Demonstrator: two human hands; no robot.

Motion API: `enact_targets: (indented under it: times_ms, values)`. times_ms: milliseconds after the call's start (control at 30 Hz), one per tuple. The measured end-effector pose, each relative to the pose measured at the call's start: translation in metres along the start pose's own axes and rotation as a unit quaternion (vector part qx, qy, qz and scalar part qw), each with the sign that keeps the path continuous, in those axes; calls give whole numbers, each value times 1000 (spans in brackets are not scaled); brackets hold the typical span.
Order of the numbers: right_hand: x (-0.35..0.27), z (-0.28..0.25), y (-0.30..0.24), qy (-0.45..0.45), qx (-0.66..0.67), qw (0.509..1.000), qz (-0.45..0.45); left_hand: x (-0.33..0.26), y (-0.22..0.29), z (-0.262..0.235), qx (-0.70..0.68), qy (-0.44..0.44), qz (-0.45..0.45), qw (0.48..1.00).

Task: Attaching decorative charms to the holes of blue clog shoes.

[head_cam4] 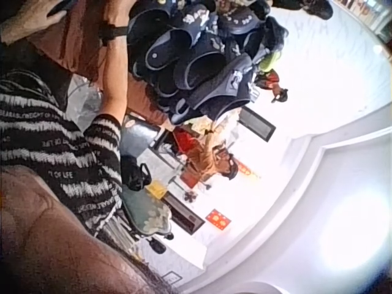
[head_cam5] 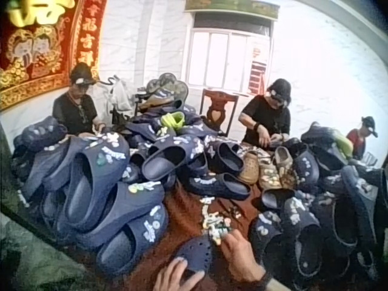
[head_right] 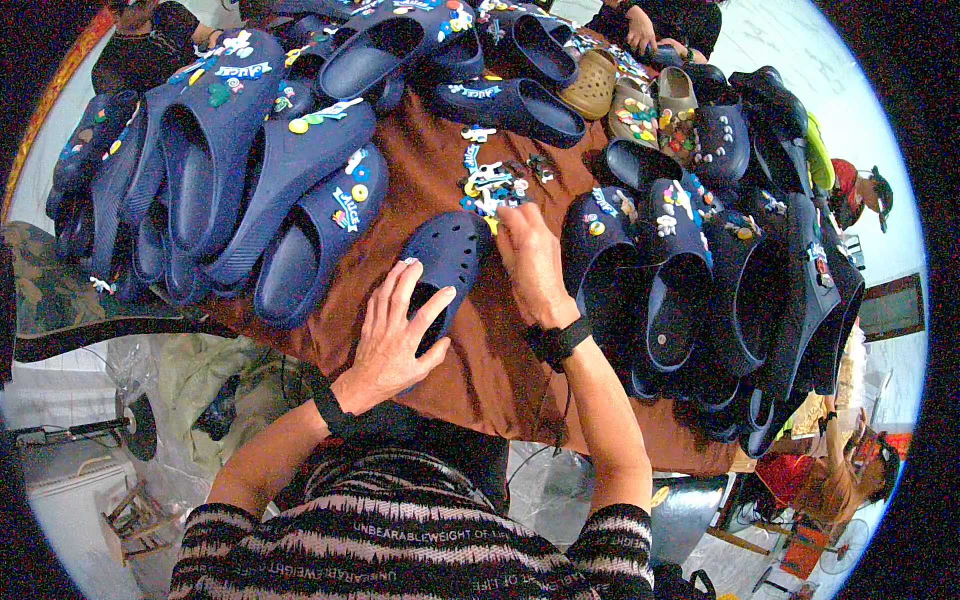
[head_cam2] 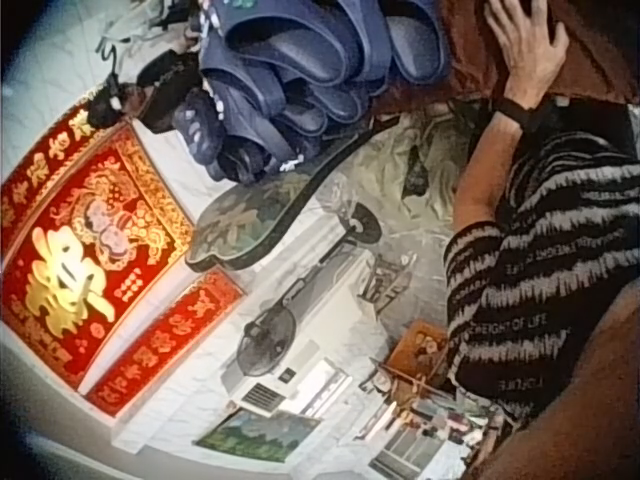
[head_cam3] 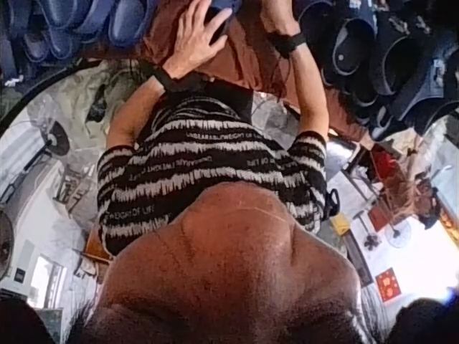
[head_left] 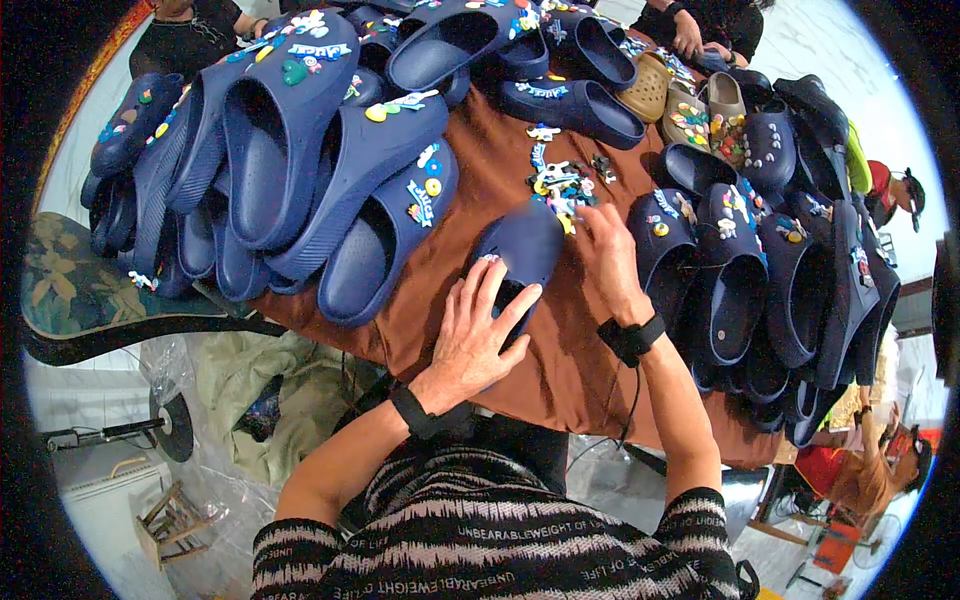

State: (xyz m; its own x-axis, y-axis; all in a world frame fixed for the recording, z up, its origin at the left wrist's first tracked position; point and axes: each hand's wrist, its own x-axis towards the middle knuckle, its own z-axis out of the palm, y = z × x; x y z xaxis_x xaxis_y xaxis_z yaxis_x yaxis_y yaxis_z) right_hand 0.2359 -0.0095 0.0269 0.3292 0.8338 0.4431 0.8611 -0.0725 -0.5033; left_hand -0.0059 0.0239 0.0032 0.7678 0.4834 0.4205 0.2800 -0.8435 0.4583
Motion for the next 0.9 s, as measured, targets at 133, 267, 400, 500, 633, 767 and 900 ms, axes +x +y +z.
enact_targets:
  times_ms: [133, 267, 400, 500, 633, 767, 900]
  values:
    - [-14, 8, -3, -52, -53, 997, -22, 1, 0, 0, -3, -1, 2, 1000]
    - [-14, 7, -15, -92, -52, 994, -38, 0, 1, 0, -2, -2, 0, 1000]
    - [-13, 11, -14, -128, -44, 990, -44, 1, 0, 1, 0, -2, 1, 1000]
    - [-12, 14, -13, -111, -9, 993, -34, 1, 0, 1, -1, -5, 0, 1000]
    - [-12, 12, -7, -113, 64, 991, -29, 1, 1, 0, 1, -10, -4, 1000]
    - [-9, 9, -1, -154, 31, 987, -33, 1, 1, 0, 2, -18, -4, 1000]
    - [0, 3, -1, -186, -5, 981, -44, 2, 1, 1, 5, -15, -5, 1000]
